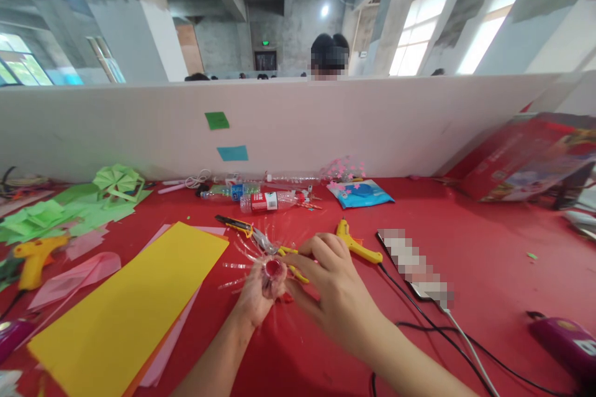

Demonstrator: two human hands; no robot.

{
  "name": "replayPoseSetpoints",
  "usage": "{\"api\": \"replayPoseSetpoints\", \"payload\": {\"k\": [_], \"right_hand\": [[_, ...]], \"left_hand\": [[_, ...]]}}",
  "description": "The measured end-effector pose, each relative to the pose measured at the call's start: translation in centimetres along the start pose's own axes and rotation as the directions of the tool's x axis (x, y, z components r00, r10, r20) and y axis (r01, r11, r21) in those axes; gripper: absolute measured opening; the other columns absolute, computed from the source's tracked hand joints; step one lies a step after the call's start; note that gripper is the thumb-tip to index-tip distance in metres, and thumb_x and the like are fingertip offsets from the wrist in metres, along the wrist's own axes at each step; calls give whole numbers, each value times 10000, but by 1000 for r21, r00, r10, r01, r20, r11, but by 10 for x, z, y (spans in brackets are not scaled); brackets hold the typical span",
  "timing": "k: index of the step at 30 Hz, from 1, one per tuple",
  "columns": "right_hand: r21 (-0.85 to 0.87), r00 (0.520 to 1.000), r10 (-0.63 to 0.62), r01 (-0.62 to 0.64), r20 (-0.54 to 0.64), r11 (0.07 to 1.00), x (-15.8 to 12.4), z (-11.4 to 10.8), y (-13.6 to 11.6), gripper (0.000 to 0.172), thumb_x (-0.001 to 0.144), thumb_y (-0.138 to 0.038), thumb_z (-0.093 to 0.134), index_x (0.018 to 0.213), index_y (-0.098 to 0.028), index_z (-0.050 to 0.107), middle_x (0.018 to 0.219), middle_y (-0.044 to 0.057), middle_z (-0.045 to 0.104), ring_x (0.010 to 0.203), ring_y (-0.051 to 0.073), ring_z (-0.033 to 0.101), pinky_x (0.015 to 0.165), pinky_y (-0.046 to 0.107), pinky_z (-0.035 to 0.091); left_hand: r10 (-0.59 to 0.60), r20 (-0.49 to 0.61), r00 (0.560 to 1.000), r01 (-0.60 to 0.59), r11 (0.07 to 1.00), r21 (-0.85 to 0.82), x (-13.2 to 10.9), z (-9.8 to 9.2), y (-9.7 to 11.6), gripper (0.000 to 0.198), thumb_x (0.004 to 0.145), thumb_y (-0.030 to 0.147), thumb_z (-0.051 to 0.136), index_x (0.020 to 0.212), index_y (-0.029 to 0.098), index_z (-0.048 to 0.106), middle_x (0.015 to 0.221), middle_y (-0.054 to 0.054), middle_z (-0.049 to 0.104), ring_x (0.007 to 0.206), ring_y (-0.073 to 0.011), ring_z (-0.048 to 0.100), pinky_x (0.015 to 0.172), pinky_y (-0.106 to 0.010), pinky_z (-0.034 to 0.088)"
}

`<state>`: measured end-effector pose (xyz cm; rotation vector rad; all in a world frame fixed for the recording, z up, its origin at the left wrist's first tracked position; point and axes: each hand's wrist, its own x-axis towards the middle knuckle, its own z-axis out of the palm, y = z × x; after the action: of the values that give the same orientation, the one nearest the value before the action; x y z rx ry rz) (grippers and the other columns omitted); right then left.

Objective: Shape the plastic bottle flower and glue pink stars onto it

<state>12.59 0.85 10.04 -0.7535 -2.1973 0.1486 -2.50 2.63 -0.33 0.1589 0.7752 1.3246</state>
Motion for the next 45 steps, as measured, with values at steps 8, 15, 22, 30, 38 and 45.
{"api": "replayPoseSetpoints", "payload": {"k": [8, 15, 22, 30, 38, 45], "right_hand": [[3, 1000, 11, -11, 23, 1000, -1, 9, 0, 81, 856, -176, 578, 867, -178, 659, 834, 52, 564, 803, 193, 438, 745, 349, 381], [27, 1000, -15, 15, -14, 1000, -2, 9, -3, 92, 858, -159, 561, 842, -178, 649, 846, 48, 568, 820, 187, 436, 795, 361, 371], [31, 999, -51, 51, -3, 998, -5, 15, -6, 95, 857, -185, 570, 811, -207, 651, 866, 19, 592, 832, 176, 443, 928, 405, 320], [9, 994, -98, 99, -46, 995, -8, 23, -9, 129, 872, -162, 557, 797, -197, 656, 809, 4, 611, 803, 160, 460, 972, 400, 297], [-3, 993, -118, 118, -30, 993, -8, 22, -9, 151, 885, -151, 528, 783, -186, 634, 764, 8, 605, 780, 160, 458, 890, 375, 330], [-50, 989, -146, 147, 10, 988, -12, 28, -11, 105, 855, -130, 547, 850, -195, 629, 758, 8, 603, 808, 174, 465, 916, 392, 311]], "left_hand": [[28, 14, 1000, -29, 999, 46, -5, 0, -3, 102, 766, 196, 587, 693, 165, 523, 534, 49, 498, 414, -51, 398, 403, -165, 296], [24, 23, 999, -25, 997, 78, -3, 0, -2, 126, 812, 238, 538, 716, 157, 550, 566, 18, 537, 476, -88, 489, 445, -184, 371], [18, -1, 1000, -18, 997, 73, -6, -1, -2, 187, 826, 266, 540, 664, 174, 524, 583, 16, 551, 534, -99, 529, 472, -180, 394], [2, -24, 1000, -1, 999, 37, -1, -4, -3, 204, 804, 297, 580, 660, 170, 513, 622, 8, 565, 571, -105, 551, 527, -183, 432], [37, -48, 998, -36, 999, 16, -4, -1, 0, 173, 846, 273, 520, 732, 154, 573, 637, 1, 579, 548, -88, 528, 499, -163, 413], [-32, -27, 999, 32, 999, -21, -9, 7, 6, 200, 792, 307, 561, 636, 187, 523, 537, 12, 516, 467, -111, 482, 443, -208, 404]]}}
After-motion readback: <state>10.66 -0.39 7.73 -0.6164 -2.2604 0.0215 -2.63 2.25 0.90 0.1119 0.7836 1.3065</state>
